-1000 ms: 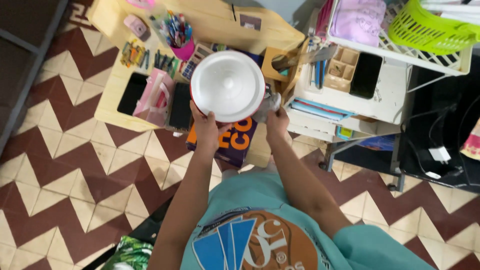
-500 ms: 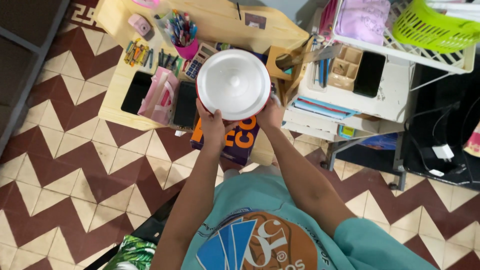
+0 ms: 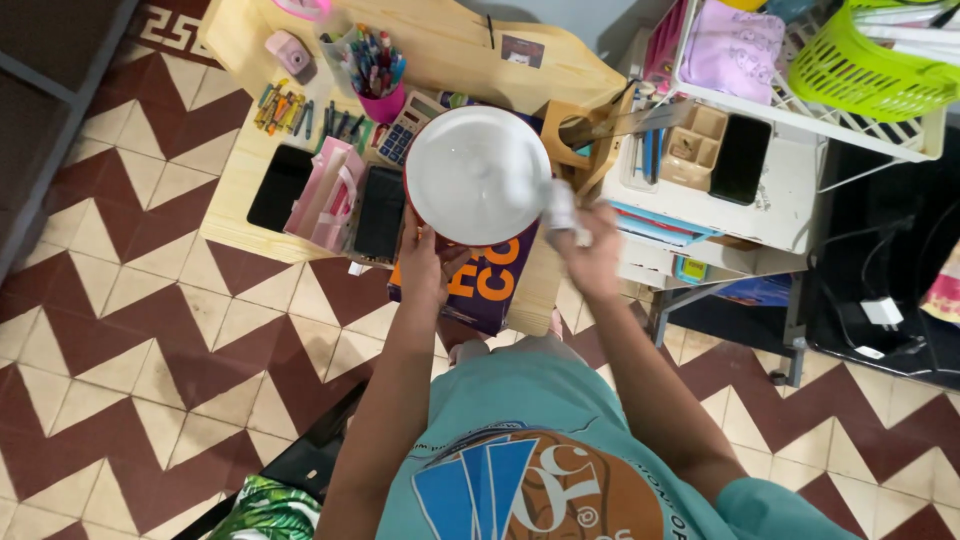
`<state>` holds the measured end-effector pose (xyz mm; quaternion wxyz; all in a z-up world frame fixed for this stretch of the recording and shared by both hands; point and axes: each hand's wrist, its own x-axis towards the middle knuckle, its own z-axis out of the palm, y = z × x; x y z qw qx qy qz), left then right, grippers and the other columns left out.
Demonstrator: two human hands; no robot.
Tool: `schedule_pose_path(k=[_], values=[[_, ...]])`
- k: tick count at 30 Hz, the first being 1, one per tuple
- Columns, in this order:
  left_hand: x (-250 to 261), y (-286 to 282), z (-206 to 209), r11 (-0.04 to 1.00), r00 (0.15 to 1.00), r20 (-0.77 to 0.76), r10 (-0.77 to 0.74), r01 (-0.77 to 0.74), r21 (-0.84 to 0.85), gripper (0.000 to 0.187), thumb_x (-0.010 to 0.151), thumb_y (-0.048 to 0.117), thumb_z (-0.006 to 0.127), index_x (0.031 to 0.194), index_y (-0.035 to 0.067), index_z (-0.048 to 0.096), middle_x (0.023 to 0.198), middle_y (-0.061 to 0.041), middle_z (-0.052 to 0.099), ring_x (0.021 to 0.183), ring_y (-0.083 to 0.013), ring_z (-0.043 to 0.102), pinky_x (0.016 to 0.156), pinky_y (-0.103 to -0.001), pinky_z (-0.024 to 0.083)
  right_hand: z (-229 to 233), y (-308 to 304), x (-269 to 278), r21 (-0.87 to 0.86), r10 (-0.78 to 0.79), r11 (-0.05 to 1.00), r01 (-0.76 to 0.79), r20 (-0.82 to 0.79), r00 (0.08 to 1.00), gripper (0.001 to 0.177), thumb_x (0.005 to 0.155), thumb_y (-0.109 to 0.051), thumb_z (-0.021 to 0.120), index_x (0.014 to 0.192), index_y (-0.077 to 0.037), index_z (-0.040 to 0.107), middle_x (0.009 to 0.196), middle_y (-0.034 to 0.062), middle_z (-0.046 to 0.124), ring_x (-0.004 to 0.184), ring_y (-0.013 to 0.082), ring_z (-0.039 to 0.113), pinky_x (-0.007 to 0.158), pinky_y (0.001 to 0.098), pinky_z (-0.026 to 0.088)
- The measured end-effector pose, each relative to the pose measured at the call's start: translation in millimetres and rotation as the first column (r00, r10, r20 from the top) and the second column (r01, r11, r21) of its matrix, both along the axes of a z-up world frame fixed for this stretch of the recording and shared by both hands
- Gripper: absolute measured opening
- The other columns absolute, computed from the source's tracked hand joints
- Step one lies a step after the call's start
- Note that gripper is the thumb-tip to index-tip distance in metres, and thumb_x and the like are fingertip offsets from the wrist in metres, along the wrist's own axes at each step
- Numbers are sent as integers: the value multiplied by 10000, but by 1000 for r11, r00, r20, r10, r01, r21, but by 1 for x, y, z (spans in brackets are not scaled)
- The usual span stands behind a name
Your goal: Retrieve a bowl, organize various items inside it with others, clean the bowl with a cloth, and return it to the shelf.
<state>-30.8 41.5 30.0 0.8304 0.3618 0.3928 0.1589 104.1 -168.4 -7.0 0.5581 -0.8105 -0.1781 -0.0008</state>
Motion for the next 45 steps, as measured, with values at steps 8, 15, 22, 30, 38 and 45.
schedule_pose_path(k=[8,15,22,30,38,45], values=[[8,-2,-50,989,966,227,125,-138,42,643,1040,14,443,1632,217,294,1380,-154,598,1012,-248,726,721,-383,643,38,85,-63,-491,456,841,-227,415,787,352,741,-96,742,1088,-136,783,1189,29,712,1157,256,589,974,518,446],[8,-7,-21,995,993,80,81,-86,48,632,1033,36,415,1601,258,248,1274,-141,595,955,-265,725,762,-429,646,24,48,11,-527,447,836,-151,498,743,275,732,-103,796,975,-225,833,1139,-49,745,1105,226,599,960,454,510],[7,-4,-26,995,998,44,40,-44,90,679,1026,31,441,1623,286,244,1210,-117,586,970,-263,715,832,-455,620,34,90,108,-599,496,764,-240,308,812,345,751,-45,734,1030,-222,833,1247,28,728,1096,285,640,934,382,564],[6,-4,-27,994,999,39,27,-31,103,633,1044,70,443,1614,276,259,1100,-72,521,964,-248,717,833,-433,619,22,203,120,-789,671,524,-320,151,726,356,822,-41,704,1071,-271,815,1248,25,696,1119,270,653,993,383,530],[0,3,-52,998,992,115,49,-52,25,541,1046,85,477,1566,219,415,1063,-75,567,919,-208,723,785,-408,627,57,206,17,-874,808,399,-279,191,557,408,734,-2,746,987,-312,827,1156,-32,710,1244,248,563,1085,481,432],[2,1,-55,989,971,202,131,-113,-96,509,1052,60,503,1545,160,426,1175,-94,679,947,-253,733,800,-428,641,50,133,-20,-776,788,504,-378,234,569,335,744,-46,756,1002,-248,826,1066,-44,727,1076,240,590,1101,458,440]])
